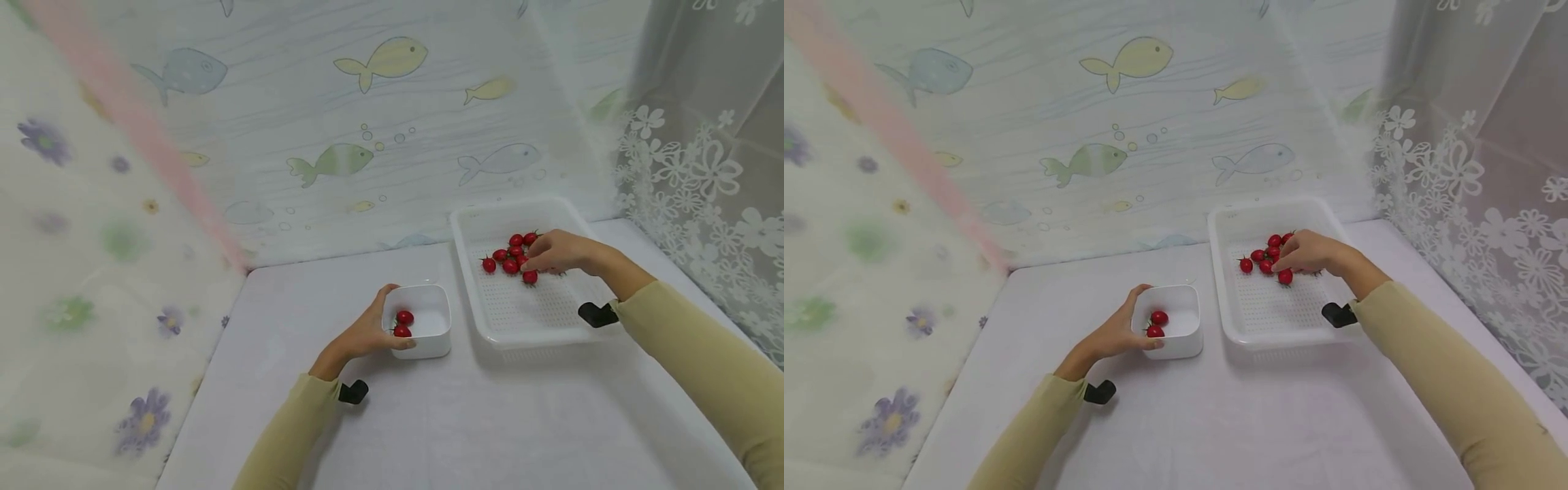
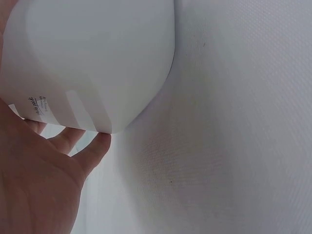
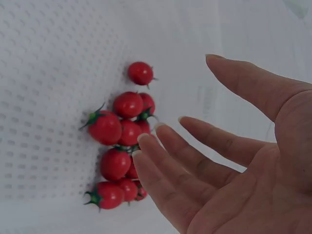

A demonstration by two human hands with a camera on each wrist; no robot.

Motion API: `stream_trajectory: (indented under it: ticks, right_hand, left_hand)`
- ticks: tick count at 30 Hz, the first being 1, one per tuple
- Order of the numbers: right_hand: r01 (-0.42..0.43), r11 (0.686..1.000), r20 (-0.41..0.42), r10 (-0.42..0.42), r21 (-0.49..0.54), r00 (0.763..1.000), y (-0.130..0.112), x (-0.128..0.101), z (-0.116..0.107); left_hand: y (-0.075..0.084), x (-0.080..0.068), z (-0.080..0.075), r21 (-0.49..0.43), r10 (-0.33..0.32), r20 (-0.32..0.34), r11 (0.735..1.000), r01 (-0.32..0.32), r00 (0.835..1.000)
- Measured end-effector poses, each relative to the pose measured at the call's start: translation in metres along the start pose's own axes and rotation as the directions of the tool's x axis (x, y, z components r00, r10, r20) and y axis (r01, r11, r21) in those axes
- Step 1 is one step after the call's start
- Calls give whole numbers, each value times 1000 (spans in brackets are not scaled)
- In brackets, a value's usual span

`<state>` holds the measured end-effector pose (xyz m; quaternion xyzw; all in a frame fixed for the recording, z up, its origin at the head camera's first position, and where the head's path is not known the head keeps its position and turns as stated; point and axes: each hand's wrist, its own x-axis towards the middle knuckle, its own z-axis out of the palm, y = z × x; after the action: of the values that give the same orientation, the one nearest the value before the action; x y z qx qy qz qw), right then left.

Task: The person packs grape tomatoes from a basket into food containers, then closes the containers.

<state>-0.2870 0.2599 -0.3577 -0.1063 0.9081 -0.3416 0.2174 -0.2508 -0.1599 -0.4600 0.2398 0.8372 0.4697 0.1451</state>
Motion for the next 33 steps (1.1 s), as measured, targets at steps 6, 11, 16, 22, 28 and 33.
stream_trajectory:
  ticks: [6,11,16,22,28,33]
  right_hand:
    - [-87,992,30,84,90,996,14,11,-4]
    - [-154,976,60,146,154,987,26,19,-5]
    - [-201,960,55,194,194,979,36,27,-1]
    - [-288,928,24,291,237,957,38,36,2]
    - [-359,876,27,371,323,928,39,43,7]
    - [-363,863,37,375,352,926,40,47,11]
  left_hand:
    - [-1,1,1,5,7,-4,1000,-7,1000]
    - [0,1,0,5,8,1,1000,-8,1000]
    - [0,0,1,11,-12,8,1000,12,1000]
    - [1,0,2,8,-14,1,1000,14,1000]
    - [1,-1,1,23,-30,-4,999,30,1000]
    - [2,-2,0,34,-32,-10,999,32,999]
